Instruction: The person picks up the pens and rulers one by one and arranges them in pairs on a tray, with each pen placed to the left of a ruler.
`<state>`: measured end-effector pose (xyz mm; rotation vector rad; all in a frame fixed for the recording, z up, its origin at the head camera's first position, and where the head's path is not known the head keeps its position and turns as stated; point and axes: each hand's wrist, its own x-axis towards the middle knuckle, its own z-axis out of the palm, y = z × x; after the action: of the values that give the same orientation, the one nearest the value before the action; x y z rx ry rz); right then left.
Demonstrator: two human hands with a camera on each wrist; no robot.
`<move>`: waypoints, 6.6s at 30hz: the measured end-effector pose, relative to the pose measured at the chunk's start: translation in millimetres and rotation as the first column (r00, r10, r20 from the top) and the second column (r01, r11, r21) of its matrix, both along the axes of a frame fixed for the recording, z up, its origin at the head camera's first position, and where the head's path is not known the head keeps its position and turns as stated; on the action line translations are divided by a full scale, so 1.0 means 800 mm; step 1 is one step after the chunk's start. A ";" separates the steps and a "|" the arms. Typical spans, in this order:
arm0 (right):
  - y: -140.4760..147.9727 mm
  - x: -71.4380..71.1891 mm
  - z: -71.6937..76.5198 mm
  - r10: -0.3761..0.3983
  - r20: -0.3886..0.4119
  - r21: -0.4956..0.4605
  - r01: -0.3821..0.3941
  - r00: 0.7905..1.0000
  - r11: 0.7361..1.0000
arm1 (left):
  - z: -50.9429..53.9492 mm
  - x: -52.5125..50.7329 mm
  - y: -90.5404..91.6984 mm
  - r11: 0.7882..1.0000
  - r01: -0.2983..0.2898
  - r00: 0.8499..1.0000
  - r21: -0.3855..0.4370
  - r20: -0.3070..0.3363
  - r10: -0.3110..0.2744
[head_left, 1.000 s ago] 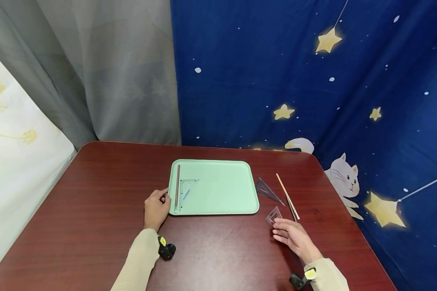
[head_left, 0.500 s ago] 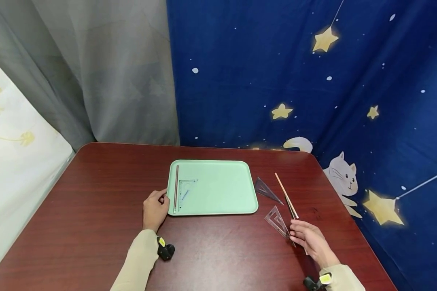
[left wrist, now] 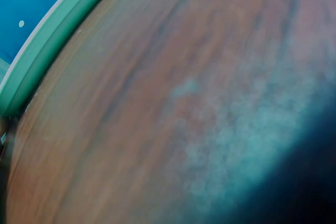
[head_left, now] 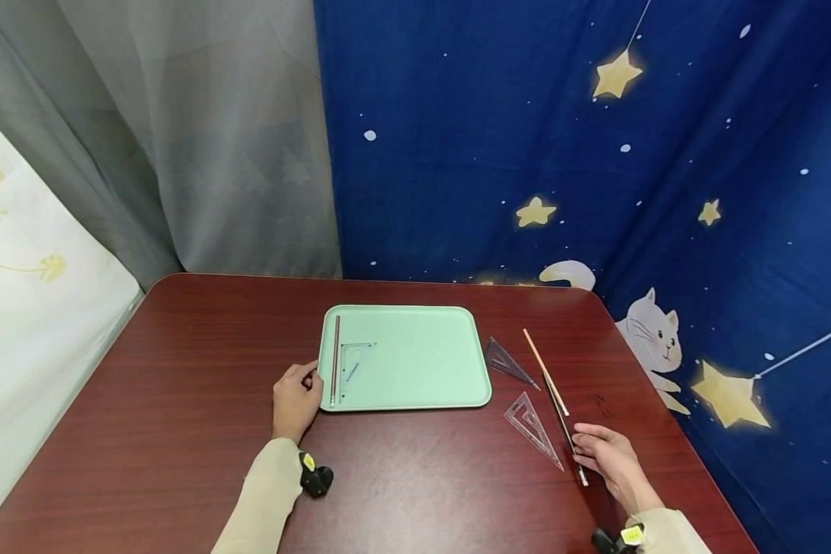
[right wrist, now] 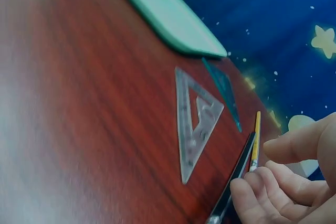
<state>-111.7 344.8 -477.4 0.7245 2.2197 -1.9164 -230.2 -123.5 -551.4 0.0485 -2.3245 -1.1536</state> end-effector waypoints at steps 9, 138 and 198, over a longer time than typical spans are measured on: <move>0.003 0.000 -0.010 0.006 0.006 0.137 -0.007 1.000 0.991 | 0.000 0.000 0.000 1.000 0.002 1.000 -0.002 0.009 -0.002; -0.172 -0.066 0.000 0.098 -0.082 -0.377 -0.122 0.992 0.918 | 0.009 0.006 0.001 0.997 0.040 0.994 0.067 0.098 -0.046; -0.308 -0.154 -0.012 0.267 -0.098 -0.202 -0.282 0.959 0.938 | 0.004 0.002 0.001 0.999 0.029 0.999 0.043 0.032 -0.030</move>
<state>-234.6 98.4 -487.3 0.3017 1.9808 -2.0183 -228.2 -122.7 -547.8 0.0490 -2.3364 -1.2259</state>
